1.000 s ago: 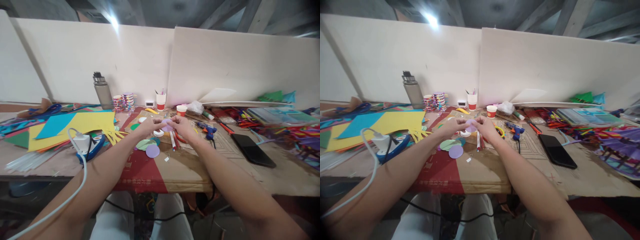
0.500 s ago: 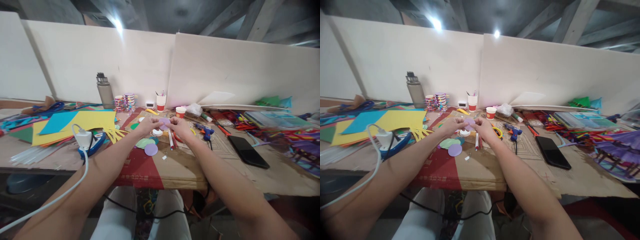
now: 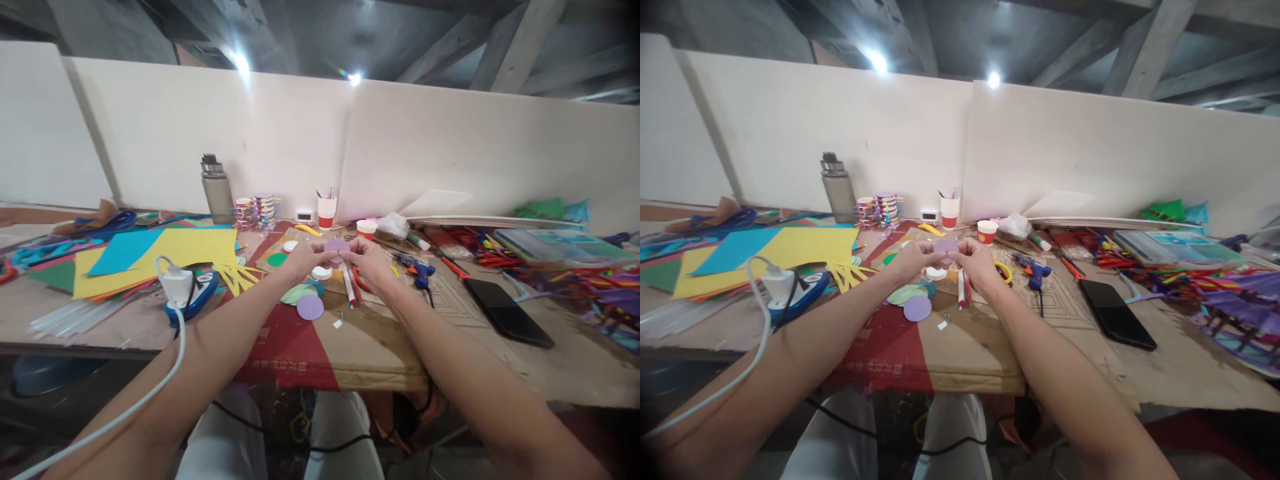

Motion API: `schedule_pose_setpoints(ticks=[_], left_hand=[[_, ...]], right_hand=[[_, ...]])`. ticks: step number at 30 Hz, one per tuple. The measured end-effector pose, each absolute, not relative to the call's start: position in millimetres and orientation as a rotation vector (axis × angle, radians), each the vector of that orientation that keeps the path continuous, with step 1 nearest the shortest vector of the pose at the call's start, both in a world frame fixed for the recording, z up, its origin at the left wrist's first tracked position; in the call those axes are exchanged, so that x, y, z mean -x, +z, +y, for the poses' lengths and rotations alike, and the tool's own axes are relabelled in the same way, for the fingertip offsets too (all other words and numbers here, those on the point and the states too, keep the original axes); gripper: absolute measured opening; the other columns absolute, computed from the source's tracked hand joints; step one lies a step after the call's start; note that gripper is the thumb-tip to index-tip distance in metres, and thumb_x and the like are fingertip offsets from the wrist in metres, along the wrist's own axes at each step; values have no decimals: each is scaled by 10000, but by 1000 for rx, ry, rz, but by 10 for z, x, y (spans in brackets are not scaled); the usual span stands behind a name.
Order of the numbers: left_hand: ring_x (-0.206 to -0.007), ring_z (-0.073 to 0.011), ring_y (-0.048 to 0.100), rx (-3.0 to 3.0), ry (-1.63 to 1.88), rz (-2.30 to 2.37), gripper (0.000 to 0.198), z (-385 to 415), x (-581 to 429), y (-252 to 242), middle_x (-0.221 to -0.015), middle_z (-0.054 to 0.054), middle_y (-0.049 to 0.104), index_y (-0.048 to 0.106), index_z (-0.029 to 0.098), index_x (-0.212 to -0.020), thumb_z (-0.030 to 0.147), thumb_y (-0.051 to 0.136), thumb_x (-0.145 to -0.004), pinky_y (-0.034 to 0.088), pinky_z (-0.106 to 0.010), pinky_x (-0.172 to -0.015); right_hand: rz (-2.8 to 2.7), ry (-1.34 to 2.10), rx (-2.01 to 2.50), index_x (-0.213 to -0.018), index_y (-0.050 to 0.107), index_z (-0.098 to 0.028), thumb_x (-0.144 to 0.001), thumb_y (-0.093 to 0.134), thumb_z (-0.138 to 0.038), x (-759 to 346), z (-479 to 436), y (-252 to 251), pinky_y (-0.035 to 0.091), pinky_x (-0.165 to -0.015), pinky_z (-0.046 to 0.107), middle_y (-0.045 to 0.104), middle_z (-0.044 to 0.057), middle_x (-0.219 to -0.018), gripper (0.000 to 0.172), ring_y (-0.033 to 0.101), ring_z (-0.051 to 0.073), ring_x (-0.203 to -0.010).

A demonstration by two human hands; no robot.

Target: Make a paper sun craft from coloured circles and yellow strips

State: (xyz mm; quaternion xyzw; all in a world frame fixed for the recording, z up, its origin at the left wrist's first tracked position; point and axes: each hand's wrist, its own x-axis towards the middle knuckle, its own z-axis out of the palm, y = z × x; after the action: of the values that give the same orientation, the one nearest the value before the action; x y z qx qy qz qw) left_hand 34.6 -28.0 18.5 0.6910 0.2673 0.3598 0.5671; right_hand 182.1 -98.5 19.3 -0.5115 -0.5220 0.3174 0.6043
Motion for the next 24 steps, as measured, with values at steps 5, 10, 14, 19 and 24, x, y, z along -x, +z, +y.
schedule_pose_setpoints(ticks=[5, 10, 14, 19, 24], left_hand=[[-532, -109, 584, -1725, 837, 647, 263, -288, -342, 230, -608, -48, 683, 691, 109, -733, 357, 768, -693, 419, -215, -541], [-535, -112, 586, -1830, 853, 683, 234, -349, -330, 276, -595, -48, 681, 682, 118, -699, 344, 732, -732, 405, -209, -527], [-546, -112, 586, -1935, 841, 689, 176, -286, -327, 217, -597, -31, 684, 686, 140, -673, 302, 707, -741, 404, -208, -540], [-576, -126, 616, -1924, 779, 636, 207, -223, -364, 130, -610, -29, 693, 692, 143, -703, 348, 719, -721, 417, -212, -558], [-531, -115, 591, -1708, 765, 593, 375, -237, -344, 171, -584, -33, 666, 663, 126, -672, 485, 768, -661, 446, -226, -562]], right_hand=[[-1274, 703, 1229, -649, 560, -198, -625, 714, -491, -1841, -1002, 205, 342, -552, 256, 507, -41, -574, 331, 427, 102, -549], [-1267, 719, 1231, -605, 549, -196, -612, 727, -455, -1887, -995, 189, 313, -542, 256, 494, -41, -554, 315, 395, 97, -532], [-1323, 680, 1247, -706, 634, -186, -677, 678, -471, -1881, -1006, 211, 368, -592, 265, 585, -13, -641, 290, 467, 118, -594], [-1301, 574, 1311, -686, 659, -174, -668, 686, -448, -1882, -1020, 210, 387, -606, 281, 614, 9, -646, 276, 492, 137, -614], [-1248, 706, 1178, -759, 648, -177, -680, 697, -467, -1876, -998, 162, 406, -612, 265, 627, 9, -723, 304, 497, 121, -632]])
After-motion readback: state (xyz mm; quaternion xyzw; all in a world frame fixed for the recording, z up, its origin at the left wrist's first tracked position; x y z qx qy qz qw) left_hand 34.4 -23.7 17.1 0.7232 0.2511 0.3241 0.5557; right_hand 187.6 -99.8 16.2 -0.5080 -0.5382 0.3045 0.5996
